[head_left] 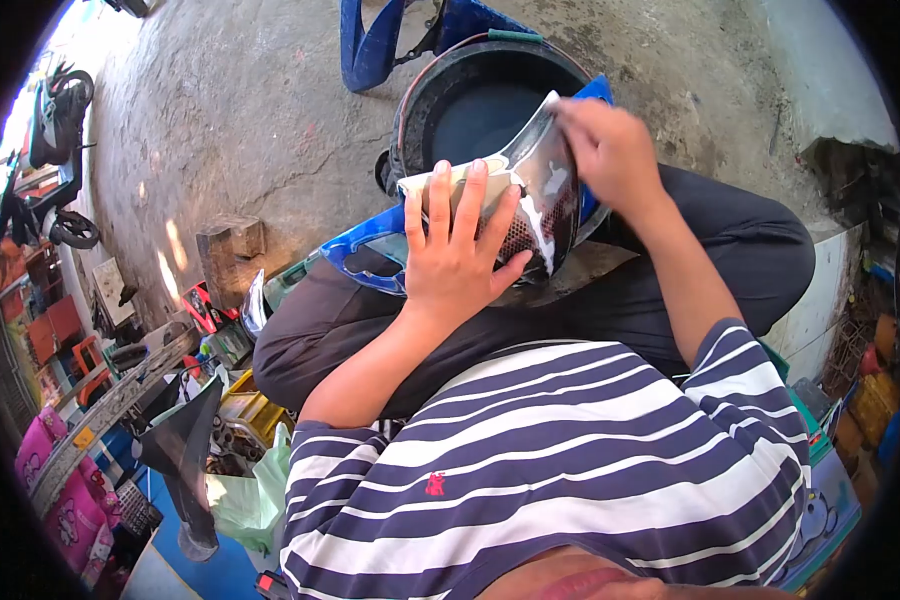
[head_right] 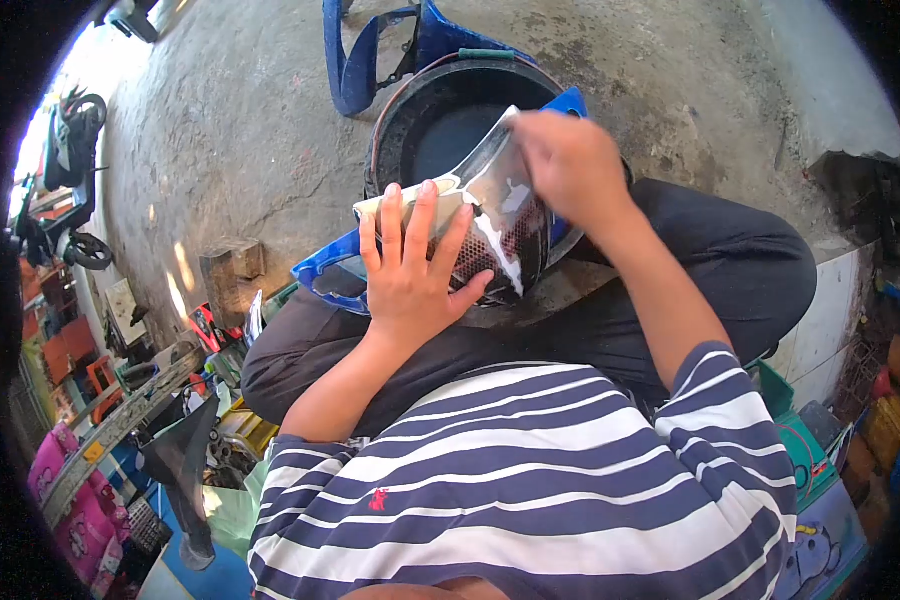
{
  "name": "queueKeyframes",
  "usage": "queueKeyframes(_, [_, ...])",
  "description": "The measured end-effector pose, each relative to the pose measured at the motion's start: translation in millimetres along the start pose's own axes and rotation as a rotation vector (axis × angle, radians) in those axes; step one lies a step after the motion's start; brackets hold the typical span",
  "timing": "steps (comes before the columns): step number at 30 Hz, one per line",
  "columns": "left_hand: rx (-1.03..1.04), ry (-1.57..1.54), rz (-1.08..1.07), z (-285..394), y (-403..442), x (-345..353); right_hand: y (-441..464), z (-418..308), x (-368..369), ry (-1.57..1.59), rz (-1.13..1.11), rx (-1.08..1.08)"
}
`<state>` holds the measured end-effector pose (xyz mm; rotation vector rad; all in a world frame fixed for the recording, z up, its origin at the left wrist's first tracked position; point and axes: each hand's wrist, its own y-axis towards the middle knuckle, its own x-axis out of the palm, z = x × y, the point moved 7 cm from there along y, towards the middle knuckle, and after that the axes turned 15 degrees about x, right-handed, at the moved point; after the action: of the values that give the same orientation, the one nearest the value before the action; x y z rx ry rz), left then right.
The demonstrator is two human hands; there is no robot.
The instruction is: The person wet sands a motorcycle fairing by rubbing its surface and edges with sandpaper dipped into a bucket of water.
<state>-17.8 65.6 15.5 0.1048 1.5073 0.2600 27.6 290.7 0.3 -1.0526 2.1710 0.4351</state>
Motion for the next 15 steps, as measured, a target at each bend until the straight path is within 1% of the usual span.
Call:
queueKeyframes(1, [0.000,0.003,0.012,-0.3,0.9,-0.1,9.4,7.9,-4.7,0.135,0.115,0.001])
queueKeyframes(2, [0.003,-0.006,0.014,-0.1,1.4,0.3,4.4,7.1,-1.7,0.079,0.076,-0.033])
queueKeyframes(4, [-0.001,-0.015,0.016,-0.4,0.6,0.3,-15.4,-19.3,3.7,-0.030,-0.006,-0.109])
queueKeyframes(5, [-0.006,-0.022,0.007,-0.6,0.9,0.1,-31.4,-35.1,8.2,-0.035,0.053,-0.270])
queueKeyframes(6, [-0.008,-0.014,0.007,-1.0,1.5,-0.7,-38.4,-48.5,10.8,-0.097,-0.044,-0.271])
queueKeyframes(8, [-0.002,-0.006,0.002,-0.7,1.6,-0.9,-28.8,-32.3,7.8,-0.027,-0.060,-0.147])
queueKeyframes(10, [0.000,-0.006,-0.003,0.7,-0.6,-0.6,-2.1,0.8,0.3,0.117,0.059,0.015])
queueKeyframes(11, [0.001,-0.003,0.003,-0.2,1.0,-0.9,2.9,4.8,-2.8,0.164,0.081,0.019])
queueKeyframes(14, [-0.002,-0.006,-0.006,-0.7,1.5,-0.5,-27.0,-41.9,4.9,-0.026,0.024,-0.241])
queueKeyframes(15, [-0.007,-0.022,-0.015,-0.6,1.2,-0.3,-32.6,-56.0,6.7,-0.024,-0.085,-0.275])
